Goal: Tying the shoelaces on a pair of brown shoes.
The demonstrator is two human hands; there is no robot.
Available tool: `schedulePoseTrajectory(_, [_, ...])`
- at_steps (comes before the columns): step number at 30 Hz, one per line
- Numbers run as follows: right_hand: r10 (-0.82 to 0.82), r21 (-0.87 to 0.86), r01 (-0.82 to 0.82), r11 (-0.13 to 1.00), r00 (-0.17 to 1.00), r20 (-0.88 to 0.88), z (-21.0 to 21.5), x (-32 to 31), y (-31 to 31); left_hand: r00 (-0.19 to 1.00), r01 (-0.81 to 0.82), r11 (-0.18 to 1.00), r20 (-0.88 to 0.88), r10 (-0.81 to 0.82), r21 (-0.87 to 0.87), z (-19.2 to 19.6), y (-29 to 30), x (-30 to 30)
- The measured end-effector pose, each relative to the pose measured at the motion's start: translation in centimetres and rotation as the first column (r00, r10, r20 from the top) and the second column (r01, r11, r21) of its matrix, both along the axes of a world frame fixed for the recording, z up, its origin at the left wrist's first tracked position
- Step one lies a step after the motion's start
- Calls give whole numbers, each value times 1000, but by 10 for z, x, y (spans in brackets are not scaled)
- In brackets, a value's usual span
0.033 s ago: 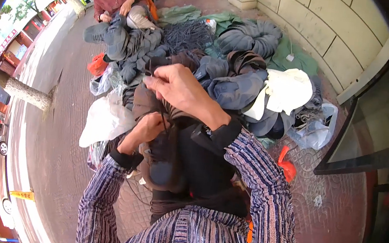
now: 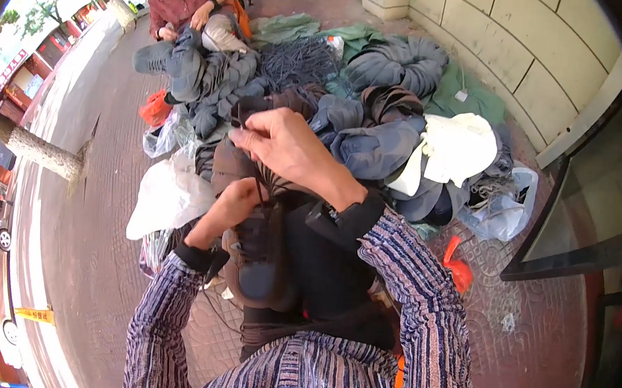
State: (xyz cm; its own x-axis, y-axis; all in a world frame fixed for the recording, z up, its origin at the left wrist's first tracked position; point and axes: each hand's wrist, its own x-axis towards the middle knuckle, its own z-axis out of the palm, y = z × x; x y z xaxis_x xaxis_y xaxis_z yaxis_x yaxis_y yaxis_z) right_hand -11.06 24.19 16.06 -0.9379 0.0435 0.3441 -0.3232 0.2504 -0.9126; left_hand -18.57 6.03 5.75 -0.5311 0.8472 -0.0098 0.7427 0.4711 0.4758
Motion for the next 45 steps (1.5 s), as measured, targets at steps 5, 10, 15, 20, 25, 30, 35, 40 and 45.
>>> schedulePoseTrajectory(5, [-36,-47,38,998,998,47,22,8,-4,734,-412,708,670,-115,574,76,5,8])
schedulePoseTrajectory(10, [5,-142,1,990,999,46,34,12,-11,901,-265,649,423,-97,713,119,-4,30])
schedulePoseTrajectory(15, [103,-139,-103,985,995,-9,42,15,-20,947,-245,706,319,29,664,116,-12,33])
schedulePoseTrajectory(20, [311,-129,-291,948,935,169,53,19,-12,941,-180,740,333,-63,648,113,-19,33])
schedulePoseTrajectory(25, [198,-153,-197,968,980,-10,44,27,-22,565,-306,793,771,-294,526,61,-23,31])
schedulePoseTrajectory(30, [41,-414,0,910,995,89,-15,42,23,392,-392,787,861,-326,476,21,-30,34])
schedulePoseTrajectory(35, [-238,-62,261,963,938,253,-72,50,41,684,-261,922,729,-31,284,41,-16,56])
schedulePoseTrajectory(40, [-179,389,354,851,891,-418,-60,45,1,902,-195,951,425,78,240,49,-5,61])
schedulePoseTrajectory(45, [100,22,-112,993,948,303,-93,54,-6,902,-263,950,393,180,170,50,-4,61])
